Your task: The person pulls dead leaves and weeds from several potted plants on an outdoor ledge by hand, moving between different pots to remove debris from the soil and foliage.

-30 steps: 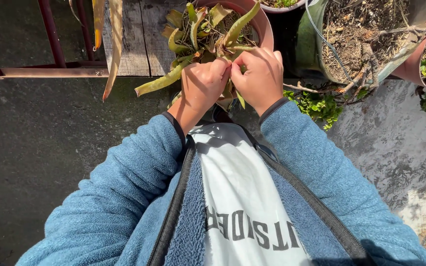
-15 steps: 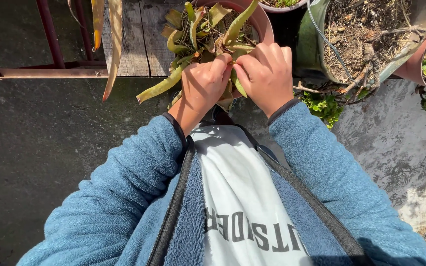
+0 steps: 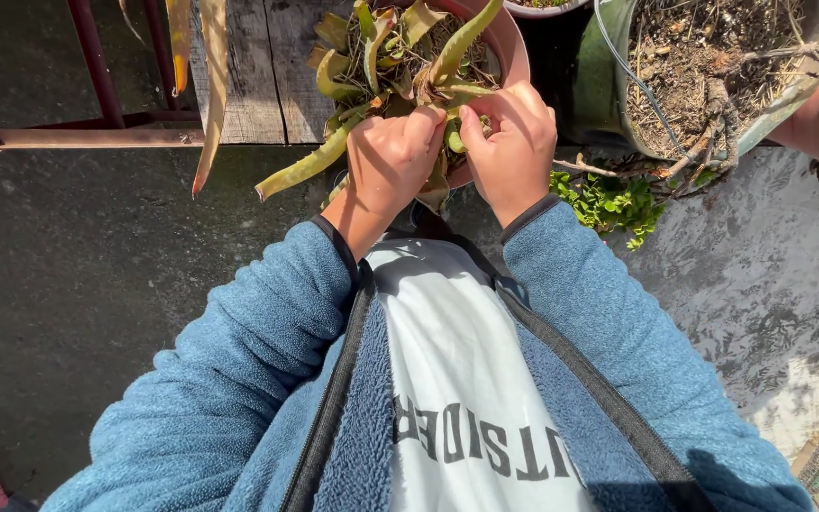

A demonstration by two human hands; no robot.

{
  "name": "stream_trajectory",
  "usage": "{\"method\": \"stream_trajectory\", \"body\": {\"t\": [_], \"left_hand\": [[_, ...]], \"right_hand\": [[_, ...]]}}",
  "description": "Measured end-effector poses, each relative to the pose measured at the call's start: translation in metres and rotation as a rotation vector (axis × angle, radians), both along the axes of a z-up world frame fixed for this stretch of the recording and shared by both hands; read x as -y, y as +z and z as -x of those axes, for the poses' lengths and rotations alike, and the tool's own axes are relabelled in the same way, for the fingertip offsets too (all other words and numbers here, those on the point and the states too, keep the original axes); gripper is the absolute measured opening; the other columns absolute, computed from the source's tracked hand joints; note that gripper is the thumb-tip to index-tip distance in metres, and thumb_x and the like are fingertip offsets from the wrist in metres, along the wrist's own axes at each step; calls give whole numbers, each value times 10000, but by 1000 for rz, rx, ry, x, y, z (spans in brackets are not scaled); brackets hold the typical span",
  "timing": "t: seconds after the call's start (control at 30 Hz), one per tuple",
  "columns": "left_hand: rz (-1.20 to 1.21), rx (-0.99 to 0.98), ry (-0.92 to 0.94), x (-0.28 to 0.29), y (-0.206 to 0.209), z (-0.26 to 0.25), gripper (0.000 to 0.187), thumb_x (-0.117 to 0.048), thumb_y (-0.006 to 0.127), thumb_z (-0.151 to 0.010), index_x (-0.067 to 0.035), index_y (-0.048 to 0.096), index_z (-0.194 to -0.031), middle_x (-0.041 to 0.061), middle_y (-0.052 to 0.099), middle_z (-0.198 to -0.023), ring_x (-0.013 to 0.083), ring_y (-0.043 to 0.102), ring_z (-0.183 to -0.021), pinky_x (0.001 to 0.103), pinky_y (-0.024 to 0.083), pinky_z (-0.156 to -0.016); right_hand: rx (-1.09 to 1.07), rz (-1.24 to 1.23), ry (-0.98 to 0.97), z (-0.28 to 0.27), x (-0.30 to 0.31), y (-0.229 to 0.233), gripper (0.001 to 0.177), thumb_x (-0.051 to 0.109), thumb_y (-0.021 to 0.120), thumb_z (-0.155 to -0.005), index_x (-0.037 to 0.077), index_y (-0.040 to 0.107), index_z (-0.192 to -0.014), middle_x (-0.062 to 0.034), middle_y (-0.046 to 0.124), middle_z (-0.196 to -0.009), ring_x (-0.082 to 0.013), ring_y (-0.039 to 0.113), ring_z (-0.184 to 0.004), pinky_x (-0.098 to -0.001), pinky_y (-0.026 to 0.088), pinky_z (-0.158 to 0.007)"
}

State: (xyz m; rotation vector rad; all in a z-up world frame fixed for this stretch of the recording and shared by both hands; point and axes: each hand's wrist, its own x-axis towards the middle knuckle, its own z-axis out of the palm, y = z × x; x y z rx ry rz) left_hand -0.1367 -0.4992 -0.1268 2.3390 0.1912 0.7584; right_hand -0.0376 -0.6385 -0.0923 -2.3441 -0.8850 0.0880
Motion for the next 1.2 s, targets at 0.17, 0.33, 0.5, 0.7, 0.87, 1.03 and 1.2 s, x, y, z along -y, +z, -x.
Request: {"method": "stream_trajectory", "body": {"t": [0.17,0.33,0.5,0.7,0.87,1.03,1.2], "left_hand": [[25,-2,21,2,-1,0,146,-98,780,-931,-49,646,-963,89,667,-685,256,685,-600,361,518,-526],[42,-8,32,3,-2,0,136,-92,781,-929,-58,654,-964,88,667,-689,253,685,-606,357,519,-536],[47,-51,42,-2,1,3,141,-78,761,-945,-54,656,-1036,74,664,-694,241,684,-618,362,515,-556],[14,-86,45,-2,5,1,167,-104,746,-934,-87,679,-1086,70,692,-719,242,689,-625,365,519,-552],[32,-107,65,0,3,-1,132,-149,765,-950,-95,676,-1031,71,697,-713,237,688,-609,360,520,-544],[52,-84,83,2,-1,-2,149,-169,767,-949,-76,665,-1006,74,685,-697,246,688,-603,366,529,-549],[48,-83,72,3,0,-2,134,-120,776,-924,-63,672,-987,90,677,-677,268,674,-582,372,516,-525]], "right_hand": [[-81,-63,-52,0,1,-1,115,114,817,-879,72,721,-928,-77,581,-855,-246,584,-754,-366,459,-702],[27,-33,15,-2,5,2,102,106,822,-900,69,740,-947,-69,601,-880,-261,570,-808,-390,452,-756],[109,16,351,-18,13,7,111,129,806,-975,67,736,-1033,-51,597,-1037,-272,550,-972,-391,447,-877],[310,91,567,-39,3,34,188,202,834,-916,82,748,-1032,-54,576,-1080,-269,526,-994,-421,430,-876],[138,99,446,-35,0,18,179,149,846,-870,84,757,-1012,-60,567,-1001,-272,548,-958,-427,449,-856],[-230,-108,186,-24,0,-4,174,36,810,-893,15,726,-1044,-68,582,-984,-192,629,-873,-334,551,-716],[-342,-200,4,-15,-2,-6,131,14,782,-907,-5,713,-1017,-62,564,-971,-113,631,-799,-257,538,-633]]}}
